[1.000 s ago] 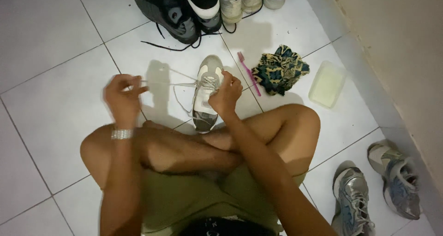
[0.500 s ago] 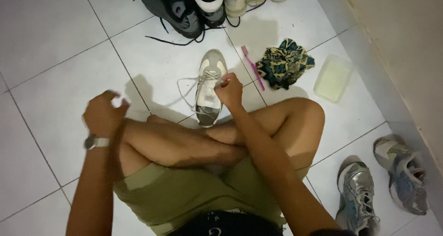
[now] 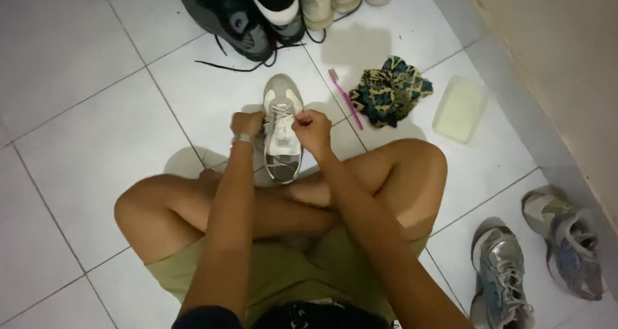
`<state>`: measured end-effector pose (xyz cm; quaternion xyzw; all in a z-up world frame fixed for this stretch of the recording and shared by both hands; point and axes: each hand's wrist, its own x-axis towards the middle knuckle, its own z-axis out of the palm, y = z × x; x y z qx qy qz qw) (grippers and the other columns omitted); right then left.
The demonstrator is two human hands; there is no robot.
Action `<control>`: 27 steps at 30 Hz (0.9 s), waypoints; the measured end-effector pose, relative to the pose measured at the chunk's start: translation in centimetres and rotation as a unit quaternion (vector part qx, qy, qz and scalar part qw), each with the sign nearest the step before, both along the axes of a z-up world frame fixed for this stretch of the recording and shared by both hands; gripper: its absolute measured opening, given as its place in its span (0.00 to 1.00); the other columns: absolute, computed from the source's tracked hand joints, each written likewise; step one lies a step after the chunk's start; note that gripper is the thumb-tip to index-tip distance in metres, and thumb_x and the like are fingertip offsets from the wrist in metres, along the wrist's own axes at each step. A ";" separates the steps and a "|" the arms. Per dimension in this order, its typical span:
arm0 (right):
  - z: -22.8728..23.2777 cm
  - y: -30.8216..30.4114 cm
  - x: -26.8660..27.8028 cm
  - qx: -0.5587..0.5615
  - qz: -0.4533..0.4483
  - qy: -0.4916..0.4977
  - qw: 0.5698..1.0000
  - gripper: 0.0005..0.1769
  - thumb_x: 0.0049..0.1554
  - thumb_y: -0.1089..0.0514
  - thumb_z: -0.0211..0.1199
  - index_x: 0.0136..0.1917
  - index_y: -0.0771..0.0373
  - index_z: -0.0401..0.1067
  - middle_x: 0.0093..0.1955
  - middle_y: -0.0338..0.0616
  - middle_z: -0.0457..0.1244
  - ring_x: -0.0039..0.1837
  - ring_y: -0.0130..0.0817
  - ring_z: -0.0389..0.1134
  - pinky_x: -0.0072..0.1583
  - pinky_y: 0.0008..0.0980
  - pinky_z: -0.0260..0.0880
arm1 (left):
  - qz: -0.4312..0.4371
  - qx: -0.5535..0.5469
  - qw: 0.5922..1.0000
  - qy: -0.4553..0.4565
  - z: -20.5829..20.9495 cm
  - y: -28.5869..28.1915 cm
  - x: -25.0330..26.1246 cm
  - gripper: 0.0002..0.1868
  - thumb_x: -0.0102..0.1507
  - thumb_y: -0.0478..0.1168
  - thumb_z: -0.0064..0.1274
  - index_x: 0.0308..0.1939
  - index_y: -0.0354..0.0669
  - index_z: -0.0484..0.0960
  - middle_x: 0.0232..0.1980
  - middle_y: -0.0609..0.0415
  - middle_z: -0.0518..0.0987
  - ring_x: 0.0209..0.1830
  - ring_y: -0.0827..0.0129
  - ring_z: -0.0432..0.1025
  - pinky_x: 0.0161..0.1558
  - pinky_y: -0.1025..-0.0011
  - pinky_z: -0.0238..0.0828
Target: Cleaning a white sneaker by removing laces, scrubbing with a toothbrush, and wiping with a cloth while sitting on the floor.
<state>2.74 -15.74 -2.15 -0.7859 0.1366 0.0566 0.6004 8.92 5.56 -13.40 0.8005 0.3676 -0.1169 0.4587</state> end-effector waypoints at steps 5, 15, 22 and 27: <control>0.7 0.4 0.0 0.004 -0.008 -0.012 1.000 0.12 0.51 0.64 0.64 0.48 0.72 0.78 0.48 0.67 0.70 0.53 0.58 0.73 0.52 0.50 0.75 | -0.031 -0.197 0.979 -0.037 4.3 3.0 1.2 0.20 0.62 0.49 0.56 0.46 0.35 0.80 0.43 0.53 0.80 0.49 0.64 0.75 0.50 0.73 0.73; -1.0 0.3 0.2 0.006 -0.030 -0.044 0.999 0.10 0.48 0.65 0.67 0.45 0.69 0.79 0.44 0.61 0.71 0.48 0.52 0.74 0.49 0.47 0.75 | 0.124 -0.493 0.786 -0.352 20.2 8.3 1.0 0.27 0.81 0.57 0.29 0.83 0.63 0.52 0.88 0.55 0.31 0.89 0.67 0.33 0.80 0.65 0.36; -0.1 0.2 -0.2 -0.017 -0.017 -0.138 0.990 0.05 0.47 0.67 0.67 0.40 0.69 0.79 0.34 0.42 0.71 0.35 0.28 0.68 0.42 0.24 0.71 | 0.175 -0.387 0.781 -0.457 33.5 7.9 -2.3 0.27 0.67 0.51 0.49 0.65 0.41 0.81 0.33 0.64 0.76 0.27 0.82 0.64 0.30 0.79 0.55; -0.2 -0.7 0.3 -0.019 -0.003 -0.089 0.996 0.07 0.47 0.65 0.72 0.42 0.67 0.82 0.34 0.40 0.71 0.34 0.25 0.67 0.41 0.23 0.70 | 0.084 -0.261 0.821 -0.500 35.9 5.1 -4.4 0.33 0.60 0.65 0.54 0.58 0.46 0.84 0.34 0.64 0.76 0.28 0.80 0.66 0.29 0.78 0.55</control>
